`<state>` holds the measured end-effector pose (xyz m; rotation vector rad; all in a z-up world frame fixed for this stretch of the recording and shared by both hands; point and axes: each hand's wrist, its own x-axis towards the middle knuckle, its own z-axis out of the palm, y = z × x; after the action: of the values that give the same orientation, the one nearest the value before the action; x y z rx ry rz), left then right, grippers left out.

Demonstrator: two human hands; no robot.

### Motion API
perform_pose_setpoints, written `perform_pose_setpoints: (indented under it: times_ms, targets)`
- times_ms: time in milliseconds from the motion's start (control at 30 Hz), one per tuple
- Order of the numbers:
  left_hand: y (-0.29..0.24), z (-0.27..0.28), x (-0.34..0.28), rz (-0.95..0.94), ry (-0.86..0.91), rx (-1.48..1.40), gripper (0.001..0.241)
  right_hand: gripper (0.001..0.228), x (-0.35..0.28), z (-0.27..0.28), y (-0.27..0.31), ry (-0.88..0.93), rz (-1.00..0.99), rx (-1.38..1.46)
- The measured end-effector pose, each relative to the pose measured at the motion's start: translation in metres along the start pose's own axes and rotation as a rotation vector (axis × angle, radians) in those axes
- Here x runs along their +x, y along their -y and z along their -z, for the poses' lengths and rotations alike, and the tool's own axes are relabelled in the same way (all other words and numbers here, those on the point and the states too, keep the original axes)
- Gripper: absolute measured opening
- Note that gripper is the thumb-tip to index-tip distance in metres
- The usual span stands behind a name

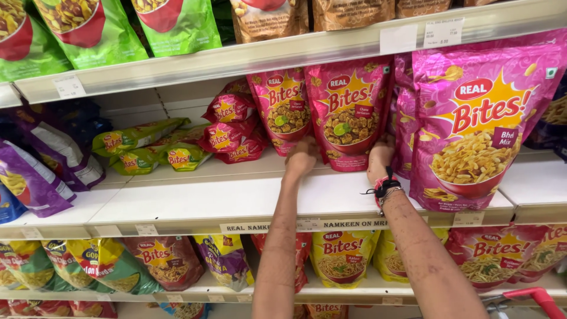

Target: The recorder is seen organizing and straightening snack bags on the shelves of a convenience store and placing some into a shopping cart.

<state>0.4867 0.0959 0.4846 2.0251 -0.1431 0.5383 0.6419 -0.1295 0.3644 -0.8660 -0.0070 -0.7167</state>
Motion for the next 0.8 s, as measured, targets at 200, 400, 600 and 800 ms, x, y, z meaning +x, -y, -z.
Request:
perform_pose_setpoints:
  times_ms: [200,400,600,800]
  targets:
    - [0.031,-0.018,0.012,-0.129,0.11,0.272,0.027,0.057,-0.073,-0.017,0.081,0.055,0.207,-0.853]
    - [0.028,-0.018,0.008,-0.158,0.054,0.289,0.032,0.054,-0.098,-0.029,0.117,0.085,0.119,-1.181]
    - [0.029,-0.017,0.005,-0.142,-0.016,0.263,0.034,0.054,-0.096,-0.034,0.112,0.003,0.142,-1.211]
    - [0.04,-0.021,0.007,-0.148,0.032,0.179,0.027,0.059,-0.095,-0.028,0.106,-0.002,0.193,-1.184]
